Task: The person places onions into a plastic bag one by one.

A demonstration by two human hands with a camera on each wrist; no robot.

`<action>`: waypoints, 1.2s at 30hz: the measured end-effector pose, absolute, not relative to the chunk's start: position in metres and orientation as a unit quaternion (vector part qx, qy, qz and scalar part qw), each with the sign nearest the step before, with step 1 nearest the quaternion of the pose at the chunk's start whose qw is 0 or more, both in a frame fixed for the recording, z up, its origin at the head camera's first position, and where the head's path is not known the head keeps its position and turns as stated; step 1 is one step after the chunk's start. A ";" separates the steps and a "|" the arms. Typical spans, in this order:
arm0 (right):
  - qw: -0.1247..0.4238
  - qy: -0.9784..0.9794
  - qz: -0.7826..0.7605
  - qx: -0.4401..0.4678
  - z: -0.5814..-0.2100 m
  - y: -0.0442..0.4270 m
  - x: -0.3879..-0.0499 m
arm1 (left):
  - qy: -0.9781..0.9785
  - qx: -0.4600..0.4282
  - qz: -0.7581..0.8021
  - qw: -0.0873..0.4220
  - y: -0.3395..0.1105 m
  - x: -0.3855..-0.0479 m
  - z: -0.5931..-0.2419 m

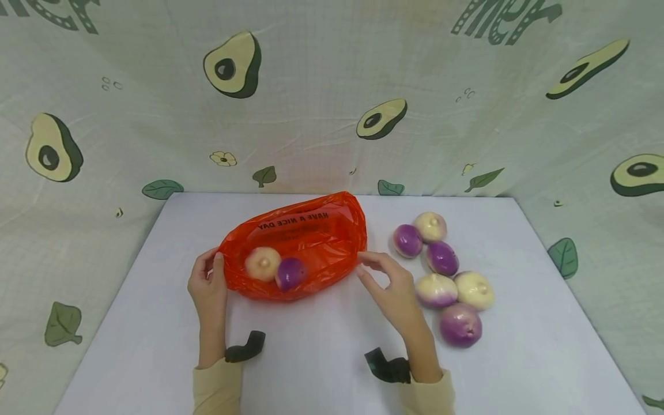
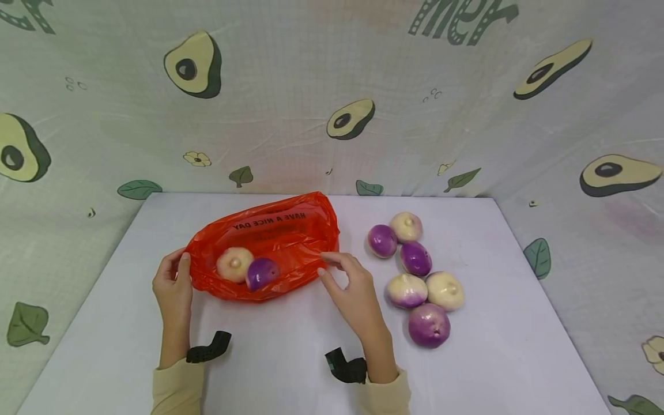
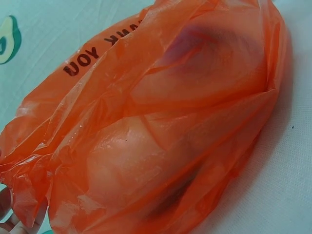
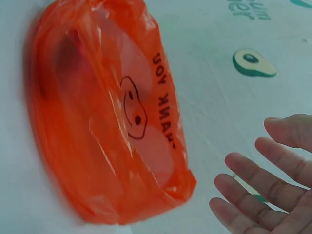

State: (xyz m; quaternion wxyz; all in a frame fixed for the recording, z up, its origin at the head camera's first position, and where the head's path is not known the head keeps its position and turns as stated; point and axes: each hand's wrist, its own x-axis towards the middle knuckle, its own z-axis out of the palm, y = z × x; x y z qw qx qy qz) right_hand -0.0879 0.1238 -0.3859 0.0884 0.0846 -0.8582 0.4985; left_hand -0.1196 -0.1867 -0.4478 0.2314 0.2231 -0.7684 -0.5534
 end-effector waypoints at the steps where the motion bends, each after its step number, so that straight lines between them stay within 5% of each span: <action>1: 0.094 -0.858 0.498 0.080 -0.386 0.128 -0.086 | -0.769 0.224 -0.553 0.230 -0.187 -0.119 -0.447; 12: 0.124 -0.863 0.490 0.026 -0.390 0.168 -0.072 | -0.773 0.231 -0.547 0.225 -0.187 -0.117 -0.447; 20: 0.058 -0.877 0.473 -0.057 -0.387 0.197 -0.056 | -0.771 0.228 -0.549 0.230 -0.187 -0.119 -0.448; 36: 0.051 -0.888 0.440 -0.122 -0.405 0.237 -0.033 | -0.772 0.227 -0.548 0.227 -0.187 -0.118 -0.448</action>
